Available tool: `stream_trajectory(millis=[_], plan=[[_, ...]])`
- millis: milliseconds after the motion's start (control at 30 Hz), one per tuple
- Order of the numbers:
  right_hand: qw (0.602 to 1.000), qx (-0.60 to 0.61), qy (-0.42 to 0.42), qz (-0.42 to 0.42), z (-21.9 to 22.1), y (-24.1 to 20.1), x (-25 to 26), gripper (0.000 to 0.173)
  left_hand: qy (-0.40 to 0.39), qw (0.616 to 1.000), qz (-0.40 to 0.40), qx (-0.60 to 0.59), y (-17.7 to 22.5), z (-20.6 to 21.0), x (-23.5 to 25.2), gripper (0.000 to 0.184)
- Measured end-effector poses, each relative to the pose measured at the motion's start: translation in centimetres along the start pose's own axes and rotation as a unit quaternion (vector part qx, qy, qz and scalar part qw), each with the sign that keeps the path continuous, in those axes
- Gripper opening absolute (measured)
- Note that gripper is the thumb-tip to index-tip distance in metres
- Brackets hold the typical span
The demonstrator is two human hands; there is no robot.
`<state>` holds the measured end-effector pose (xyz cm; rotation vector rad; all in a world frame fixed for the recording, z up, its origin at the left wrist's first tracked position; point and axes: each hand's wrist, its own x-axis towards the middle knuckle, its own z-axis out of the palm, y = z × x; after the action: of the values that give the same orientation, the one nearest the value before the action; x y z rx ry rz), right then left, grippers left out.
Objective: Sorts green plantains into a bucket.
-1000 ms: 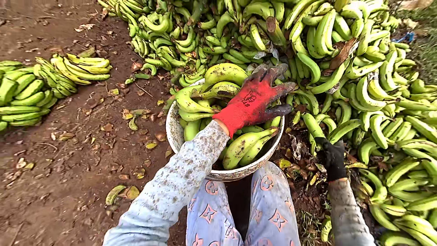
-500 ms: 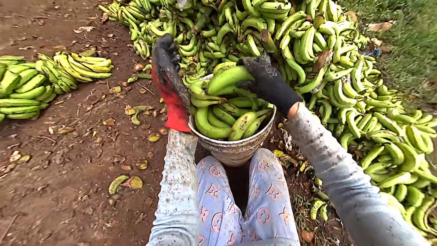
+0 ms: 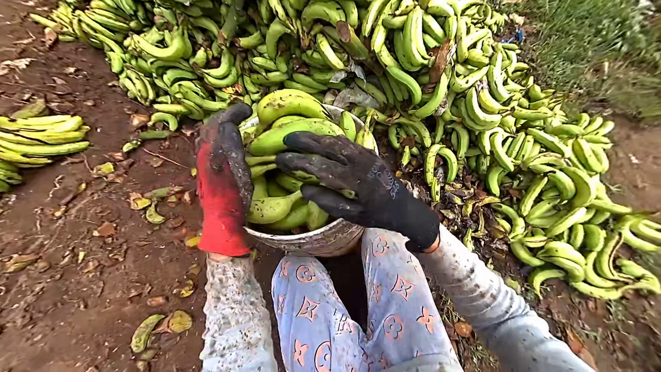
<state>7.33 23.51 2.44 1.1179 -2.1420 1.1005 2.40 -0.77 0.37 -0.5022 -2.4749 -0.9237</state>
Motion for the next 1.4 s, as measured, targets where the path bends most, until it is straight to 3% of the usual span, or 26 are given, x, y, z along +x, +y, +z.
stream_trajectory(millis=[67, 133, 233, 300, 367, 433, 533, 567, 667, 767, 833, 933, 1000, 1100, 1233, 1333, 1400], plan=[[0.987, -0.014, 0.139, 0.082, -2.8, 6.9, -3.5, 0.029, -0.049, 0.989, -0.007, 0.14, 0.7, 1.5, 0.8, 0.046], [0.934, -0.093, 0.209, 0.274, -4.5, 16.0, -9.5, 0.034, -0.071, 0.979, -0.024, 0.191, 1.0, 1.9, 2.0, 0.049], [0.774, -0.179, 0.134, 0.592, -5.3, 26.5, -18.9, 0.076, -0.075, 0.976, -0.036, 0.199, 0.9, 2.1, 2.1, 0.049], [0.69, -0.195, 0.064, 0.695, -4.7, 29.8, -22.6, 0.095, -0.064, 0.976, -0.024, 0.205, 0.4, 1.9, 1.2, 0.046], [0.645, -0.204, -0.006, 0.737, -3.3, 31.5, -24.5, 0.101, -0.066, 0.975, -0.034, 0.207, 0.0, 1.5, 0.7, 0.045], [0.634, -0.232, -0.061, 0.735, -2.0, 32.2, -25.5, 0.099, -0.069, 0.976, -0.05, 0.198, -0.4, 1.5, 0.4, 0.044], [0.65, -0.251, -0.021, 0.717, -2.6, 32.3, -25.8, 0.08, -0.064, 0.979, -0.064, 0.184, -1.1, 1.5, 0.2, 0.044], [0.654, -0.258, 0.005, 0.712, -3.5, 32.5, -26.2, 0.08, -0.062, 0.979, -0.068, 0.183, -1.1, 1.5, 0.2, 0.044], [0.631, -0.298, 0.034, 0.715, -6.6, 34.0, -28.3, 0.092, -0.056, 0.978, -0.076, 0.184, -1.1, 1.4, 0.1, 0.043], [0.612, -0.282, -0.001, 0.739, -8.3, 35.5, -30.2, 0.105, -0.053, 0.979, -0.074, 0.184, -0.5, 1.8, 0.2, 0.043], [0.605, -0.258, -0.01, 0.753, -8.0, 36.0, -30.4, 0.1, -0.046, 0.98, -0.058, 0.184, 0.4, 1.9, 0.4, 0.043], [0.589, -0.225, -0.027, 0.776, -7.6, 36.0, -30.9, 0.08, -0.043, 0.983, -0.047, 0.175, 1.4, 2.0, 0.7, 0.042], [0.592, -0.172, 0.025, 0.787, -7.0, 34.2, -30.9, 0.07, -0.05, 0.983, -0.036, 0.175, 1.7, 1.8, 0.7, 0.043], [0.63, -0.102, 0.149, 0.755, -5.1, 29.5, -29.8, 0.057, -0.049, 0.985, -0.022, 0.165, 1.7, 1.7, 0.4, 0.043], [0.721, -0.09, 0.163, 0.668, -4.6, 21.0, -20.6, 0.06, 0.007, 0.997, -0.035, 0.071, -0.3, 2.1, 2.5, 0.049], [0.851, -0.13, 0.154, 0.485, -6.5, 14.4, -12.3, 0.071, 0.06, 0.997, -0.012, -0.037, -0.6, 2.2, 2.6, 0.053], [0.91, -0.196, 0.131, 0.34, -7.3, 9.9, -6.0, 0.079, 0.107, 0.985, 0.007, -0.138, -0.3, 2.2, 2.5, 0.056]])
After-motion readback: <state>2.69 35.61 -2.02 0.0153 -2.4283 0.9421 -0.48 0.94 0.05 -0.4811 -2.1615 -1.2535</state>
